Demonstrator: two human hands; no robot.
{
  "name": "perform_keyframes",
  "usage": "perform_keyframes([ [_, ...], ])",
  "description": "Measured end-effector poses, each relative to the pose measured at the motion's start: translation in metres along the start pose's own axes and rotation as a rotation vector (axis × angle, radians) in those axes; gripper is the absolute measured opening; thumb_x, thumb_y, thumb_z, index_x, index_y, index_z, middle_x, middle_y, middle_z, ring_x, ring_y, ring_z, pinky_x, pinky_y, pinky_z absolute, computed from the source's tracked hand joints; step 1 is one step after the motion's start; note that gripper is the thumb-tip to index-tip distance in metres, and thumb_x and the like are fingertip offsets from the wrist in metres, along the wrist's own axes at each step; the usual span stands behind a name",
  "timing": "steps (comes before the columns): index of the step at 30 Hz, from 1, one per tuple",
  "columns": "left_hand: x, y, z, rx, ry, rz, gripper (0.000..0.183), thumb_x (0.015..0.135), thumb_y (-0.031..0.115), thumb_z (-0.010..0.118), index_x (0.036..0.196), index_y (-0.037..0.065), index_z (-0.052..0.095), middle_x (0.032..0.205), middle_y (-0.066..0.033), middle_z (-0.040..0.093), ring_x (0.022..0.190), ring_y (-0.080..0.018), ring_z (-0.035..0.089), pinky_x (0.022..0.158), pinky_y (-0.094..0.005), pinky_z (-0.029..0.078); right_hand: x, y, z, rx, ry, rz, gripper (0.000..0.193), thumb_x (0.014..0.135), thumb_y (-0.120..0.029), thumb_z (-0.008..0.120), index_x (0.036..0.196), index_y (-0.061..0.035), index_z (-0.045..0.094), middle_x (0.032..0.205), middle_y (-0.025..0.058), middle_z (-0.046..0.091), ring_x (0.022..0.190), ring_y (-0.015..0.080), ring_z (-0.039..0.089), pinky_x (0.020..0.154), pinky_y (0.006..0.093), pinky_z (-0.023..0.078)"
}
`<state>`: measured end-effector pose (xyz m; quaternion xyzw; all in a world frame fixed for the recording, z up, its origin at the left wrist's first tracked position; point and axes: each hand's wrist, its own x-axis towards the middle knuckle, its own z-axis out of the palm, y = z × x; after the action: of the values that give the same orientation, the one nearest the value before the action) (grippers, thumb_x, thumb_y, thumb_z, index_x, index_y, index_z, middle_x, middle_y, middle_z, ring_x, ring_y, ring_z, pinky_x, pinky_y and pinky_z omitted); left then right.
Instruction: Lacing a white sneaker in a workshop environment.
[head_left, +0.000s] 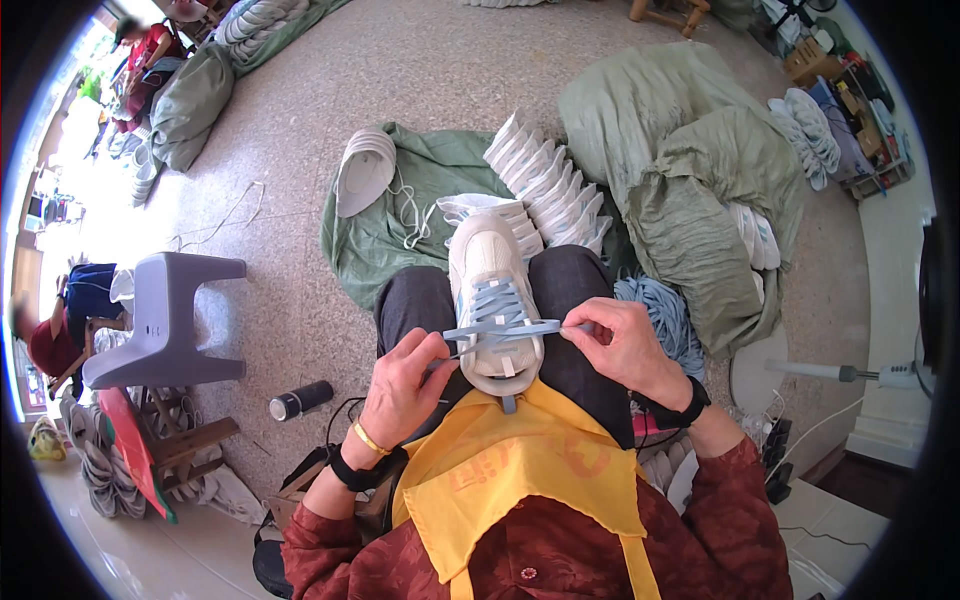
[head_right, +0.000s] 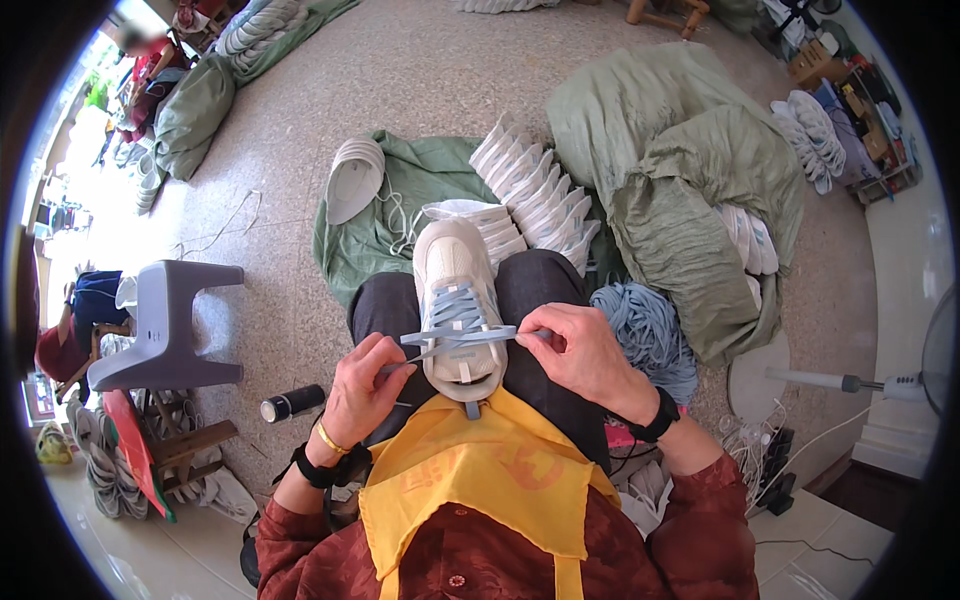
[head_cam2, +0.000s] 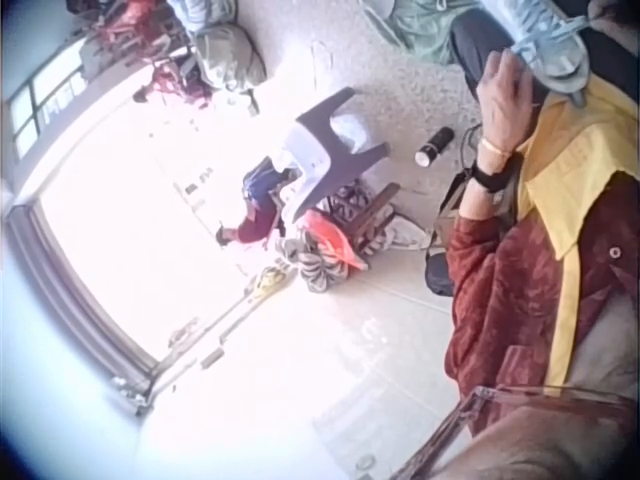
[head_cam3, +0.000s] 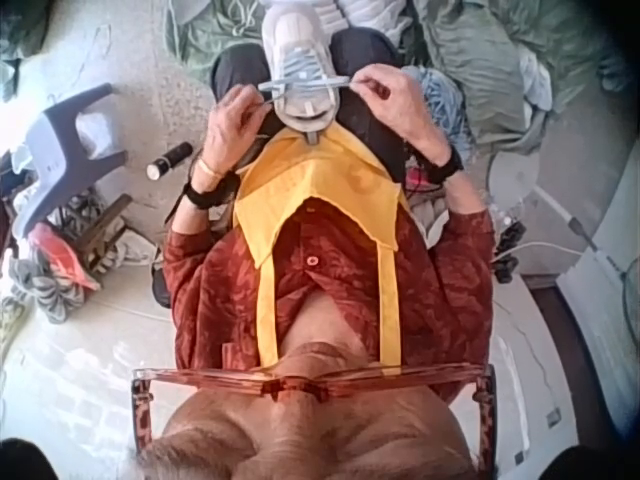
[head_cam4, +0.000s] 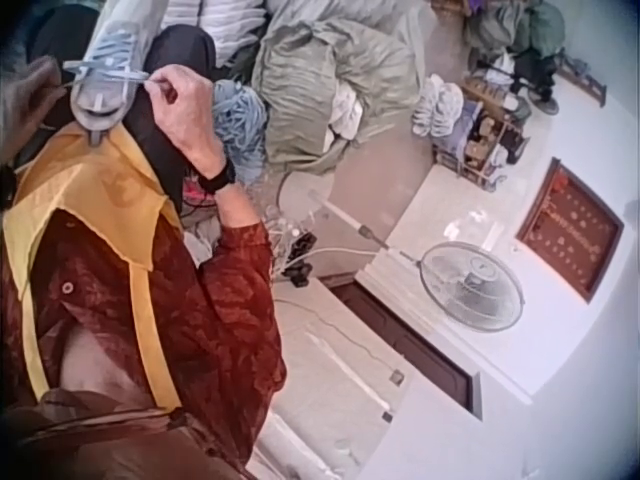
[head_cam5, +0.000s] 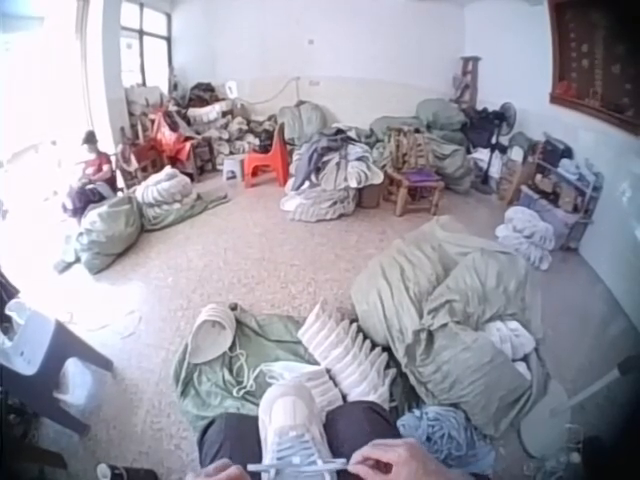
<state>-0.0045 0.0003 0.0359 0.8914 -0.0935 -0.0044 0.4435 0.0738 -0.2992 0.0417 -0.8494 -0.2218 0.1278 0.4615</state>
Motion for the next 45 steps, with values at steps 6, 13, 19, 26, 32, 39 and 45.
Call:
perform_keyframes([
  [6,-0.004,-0.003,-0.003,0.035,-0.03,0.029,0.014,0.089,0.0,0.071,0.09,0.0,0.057,0.082,-0.0139,0.058,0.065,-0.0339,0.06,0.058,-0.0393,0.047,-0.007,0.007,0.006,-0.126,0.039,-0.131,0.006,0.089,-0.005,0.075,0.092,-0.0031,0.07,0.08,0.0097,0.069,0.06,0.0232,0.064,0.054,0.0328,0.049],
  [13,-0.014,-0.002,-0.006,-0.061,-0.057,-0.065,0.014,0.09,-0.001,0.07,0.09,0.0,0.055,0.08,-0.0153,0.059,0.068,-0.037,0.062,0.06,-0.0405,0.05,-0.012,0.006,0.004,-0.143,0.0,-0.106,0.006,0.09,-0.005,0.073,0.095,-0.0039,0.069,0.085,0.0111,0.071,0.066,0.0299,0.068,0.059,0.037,0.052],
  [19,-0.021,-0.008,-0.005,-0.068,-0.034,-0.044,0.014,0.09,-0.002,0.069,0.092,0.0,0.055,0.079,-0.0152,0.059,0.067,-0.0365,0.062,0.059,-0.0399,0.049,-0.013,0.009,0.006,-0.164,0.021,-0.155,0.006,0.09,-0.003,0.073,0.095,-0.0029,0.068,0.085,0.0125,0.071,0.066,0.0305,0.068,0.059,0.0379,0.052],
  [26,-0.024,-0.004,-0.013,-0.121,-0.018,-0.136,0.014,0.089,-0.002,0.069,0.095,0.001,0.057,0.079,-0.0135,0.06,0.066,-0.0347,0.063,0.058,-0.0392,0.049,-0.013,0.009,0.007,-0.171,0.047,-0.177,0.008,0.09,-0.001,0.073,0.095,-0.0026,0.068,0.083,0.012,0.069,0.066,0.03,0.067,0.057,0.0364,0.051],
  [32,-0.021,-0.01,-0.018,0.25,-0.006,0.109,0.014,0.09,0.006,0.072,0.095,0.006,0.059,0.078,-0.01,0.053,0.068,-0.0317,0.062,0.058,-0.0407,0.049,-0.014,0.004,-0.004,-0.22,0.048,-0.165,0.009,0.089,-0.001,0.074,0.097,-0.0024,0.068,0.083,0.0119,0.068,0.066,0.0289,0.067,0.058,0.0358,0.051],
  [39,-0.027,-0.019,-0.032,0.344,0.08,0.112,0.014,0.088,0.005,0.072,0.086,0.005,0.058,0.081,-0.0116,0.055,0.072,-0.0335,0.06,0.062,-0.0427,0.048,-0.027,0.014,-0.029,-0.318,0.174,-0.165,0.009,0.089,-0.001,0.074,0.098,-0.0024,0.072,0.083,0.0125,0.069,0.07,0.0305,0.068,0.062,0.0369,0.052],
  [45,-0.045,-0.019,-0.044,0.331,0.03,0.072,0.015,0.084,0.003,0.073,0.083,0.004,0.058,0.078,-0.0106,0.055,0.077,-0.0318,0.056,0.068,-0.0421,0.047,-0.051,0.022,-0.049,-0.322,0.158,-0.006,0.009,0.089,0.001,0.072,0.098,-0.0012,0.071,0.084,0.013,0.069,0.072,0.03,0.068,0.064,0.0357,0.053],
])
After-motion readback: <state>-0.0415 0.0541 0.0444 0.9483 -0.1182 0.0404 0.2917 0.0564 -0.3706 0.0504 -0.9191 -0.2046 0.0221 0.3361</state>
